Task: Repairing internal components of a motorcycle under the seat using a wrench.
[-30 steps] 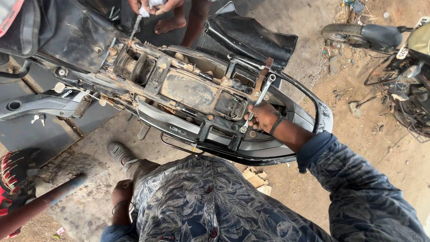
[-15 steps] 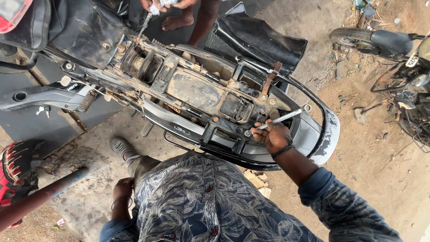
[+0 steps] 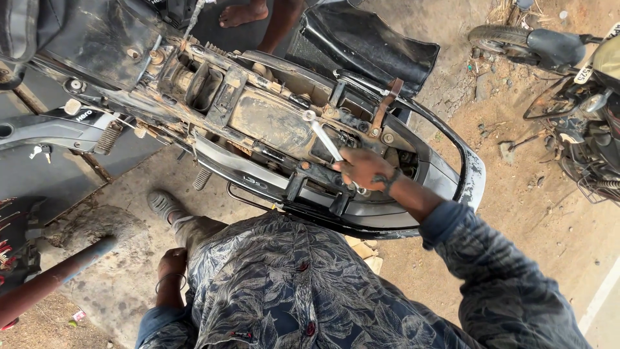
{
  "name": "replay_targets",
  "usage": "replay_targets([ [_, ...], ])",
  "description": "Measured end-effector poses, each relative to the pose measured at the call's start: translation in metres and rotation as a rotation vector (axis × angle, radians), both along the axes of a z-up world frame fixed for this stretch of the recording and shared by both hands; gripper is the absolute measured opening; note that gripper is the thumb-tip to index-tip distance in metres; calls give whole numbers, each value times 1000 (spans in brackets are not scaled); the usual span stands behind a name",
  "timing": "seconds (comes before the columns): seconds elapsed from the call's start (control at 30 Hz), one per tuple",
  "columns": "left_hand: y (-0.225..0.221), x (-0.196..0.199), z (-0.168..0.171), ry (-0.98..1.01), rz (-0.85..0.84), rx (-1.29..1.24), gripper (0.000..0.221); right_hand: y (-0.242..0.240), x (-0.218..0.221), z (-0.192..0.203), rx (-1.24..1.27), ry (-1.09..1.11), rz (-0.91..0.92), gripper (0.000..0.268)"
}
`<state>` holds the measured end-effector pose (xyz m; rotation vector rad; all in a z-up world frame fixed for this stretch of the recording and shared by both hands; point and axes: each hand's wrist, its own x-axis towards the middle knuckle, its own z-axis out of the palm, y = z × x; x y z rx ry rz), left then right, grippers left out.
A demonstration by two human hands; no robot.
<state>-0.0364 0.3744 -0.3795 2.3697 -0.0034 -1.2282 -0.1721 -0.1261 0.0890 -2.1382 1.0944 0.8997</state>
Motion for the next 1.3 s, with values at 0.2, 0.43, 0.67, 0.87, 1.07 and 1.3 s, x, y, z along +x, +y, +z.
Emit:
replay_targets([
  [0.2,6,-5,-3,1,77,-49,44,10,32,-27,11,163,507,37],
  [0.43,27,-29,-1,152,233,-2,46,38,42,-13,-7,256,714,42],
  [0.67,26,-27,3,56,102,-17,44,44,38,-11,73,299,811,33],
  [0.87,18,-13,18,169,233,-64,42,-12,-5,-33,162,3,-39,28],
  [1.07,25,-12,11,197,287,-110,43,-39,-64,-41,304,-428,-1055,16],
  [1.3,23,-15,-6,75,-15,20,46,-15,-88,-48,59,-547,-1324,17],
])
